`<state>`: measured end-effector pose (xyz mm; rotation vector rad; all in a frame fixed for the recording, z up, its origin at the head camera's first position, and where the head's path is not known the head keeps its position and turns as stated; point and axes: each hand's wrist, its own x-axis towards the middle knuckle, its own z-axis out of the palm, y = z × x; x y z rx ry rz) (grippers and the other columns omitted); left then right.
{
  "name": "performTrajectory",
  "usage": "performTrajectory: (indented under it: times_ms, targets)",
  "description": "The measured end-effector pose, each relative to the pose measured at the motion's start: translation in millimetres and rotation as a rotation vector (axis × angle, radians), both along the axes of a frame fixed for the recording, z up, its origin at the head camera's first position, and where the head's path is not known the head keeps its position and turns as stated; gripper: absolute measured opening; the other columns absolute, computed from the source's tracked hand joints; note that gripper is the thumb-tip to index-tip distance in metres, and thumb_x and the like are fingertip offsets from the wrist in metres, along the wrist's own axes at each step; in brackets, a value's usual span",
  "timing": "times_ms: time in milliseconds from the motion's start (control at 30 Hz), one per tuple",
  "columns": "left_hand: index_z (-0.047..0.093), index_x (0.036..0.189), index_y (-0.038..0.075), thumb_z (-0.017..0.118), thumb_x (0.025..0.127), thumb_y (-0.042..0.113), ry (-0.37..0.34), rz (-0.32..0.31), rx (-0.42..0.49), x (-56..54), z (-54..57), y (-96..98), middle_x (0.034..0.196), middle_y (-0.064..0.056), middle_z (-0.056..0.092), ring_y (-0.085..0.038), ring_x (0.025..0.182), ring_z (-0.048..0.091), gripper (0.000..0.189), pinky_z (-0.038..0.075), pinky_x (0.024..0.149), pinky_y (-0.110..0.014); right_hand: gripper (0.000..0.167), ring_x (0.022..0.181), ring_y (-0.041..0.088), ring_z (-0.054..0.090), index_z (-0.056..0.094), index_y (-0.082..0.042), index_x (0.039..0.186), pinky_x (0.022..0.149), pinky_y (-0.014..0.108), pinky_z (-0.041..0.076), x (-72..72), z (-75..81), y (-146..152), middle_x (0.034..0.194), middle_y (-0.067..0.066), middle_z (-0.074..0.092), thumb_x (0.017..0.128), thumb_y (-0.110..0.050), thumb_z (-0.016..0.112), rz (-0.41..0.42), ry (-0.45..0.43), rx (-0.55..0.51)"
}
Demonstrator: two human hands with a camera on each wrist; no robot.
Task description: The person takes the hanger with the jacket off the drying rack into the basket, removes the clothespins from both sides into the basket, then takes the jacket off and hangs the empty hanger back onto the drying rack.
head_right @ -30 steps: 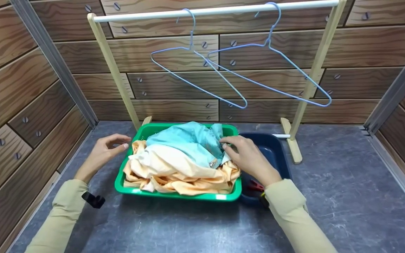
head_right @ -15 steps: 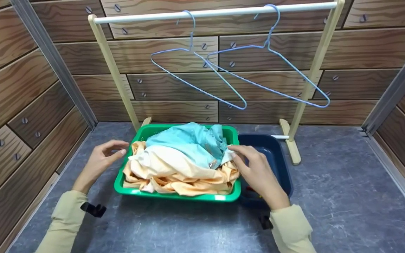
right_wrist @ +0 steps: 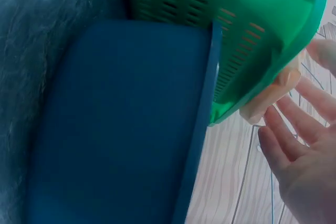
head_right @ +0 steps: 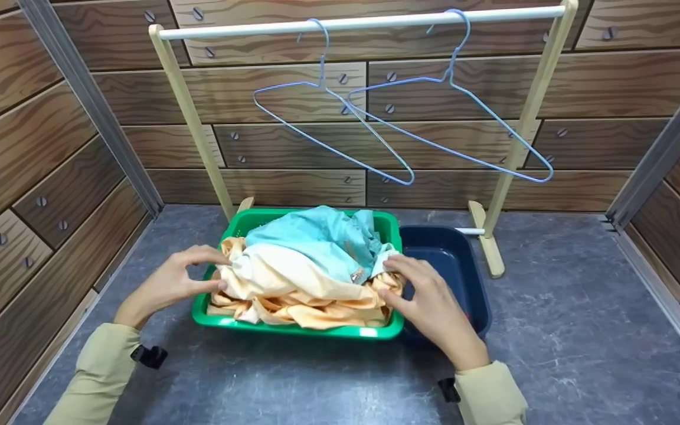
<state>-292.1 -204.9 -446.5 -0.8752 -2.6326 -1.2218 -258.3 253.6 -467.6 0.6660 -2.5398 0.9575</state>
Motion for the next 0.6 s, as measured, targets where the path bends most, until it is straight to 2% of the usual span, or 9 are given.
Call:
performTrajectory:
  times_ms: [133, 267, 433, 600]
  targets:
    - [0.077, 0.097, 0.024, 0.078, 0.086, 0.029, 0.069, 0.012, 0.004, -4.3, -2.0, 5.7, 0.093, 0.015, 0.068, -0.019, 0.089, 0.055, 0.013, 0.037, 0.087, -0.042, 0.041, 0.108, 0.018, 0.058, 0.068, -0.015, 0.123, 0.086, 0.044, 0.049, -5.2, -3.0, -2, 0.125, -0.001, 0.064, 0.084, -0.021, 0.08, 0.016, 0.06, 0.07]
    - [0.078, 0.088, 0.024, 0.078, 0.086, 0.027, 0.085, 0.062, -0.027, -9.7, -5.8, 10.5, 0.082, 0.019, 0.064, -0.019, 0.085, 0.053, 0.004, 0.029, 0.086, -0.044, 0.035, 0.099, 0.015, 0.06, 0.073, -0.014, 0.114, 0.082, 0.041, 0.049, -14.4, -6.1, -7, 0.113, -0.003, 0.069, 0.08, -0.008, 0.082, 0.039, 0.133, 0.094]
    - [0.076, 0.082, 0.025, 0.079, 0.085, 0.028, 0.068, 0.116, -0.103, -11.6, -12.2, 12.3, 0.081, 0.018, 0.06, -0.016, 0.09, 0.052, 0.005, 0.027, 0.091, -0.048, 0.032, 0.095, 0.015, 0.06, 0.075, -0.014, 0.11, 0.081, 0.041, 0.047, -18.6, -10.6, -13, 0.105, -0.004, 0.071, 0.081, -0.002, 0.08, 0.044, 0.14, 0.104]
    - [0.075, 0.088, 0.023, 0.075, 0.089, 0.028, 0.07, 0.132, -0.106, -5.1, -11.6, 9.3, 0.09, 0.013, 0.062, -0.019, 0.094, 0.053, 0.005, 0.034, 0.089, -0.045, 0.027, 0.101, 0.017, 0.059, 0.073, -0.013, 0.114, 0.081, 0.042, 0.05, -9.7, -7.9, -14, 0.111, -0.002, 0.069, 0.087, -0.009, 0.075, -0.003, 0.112, 0.07]
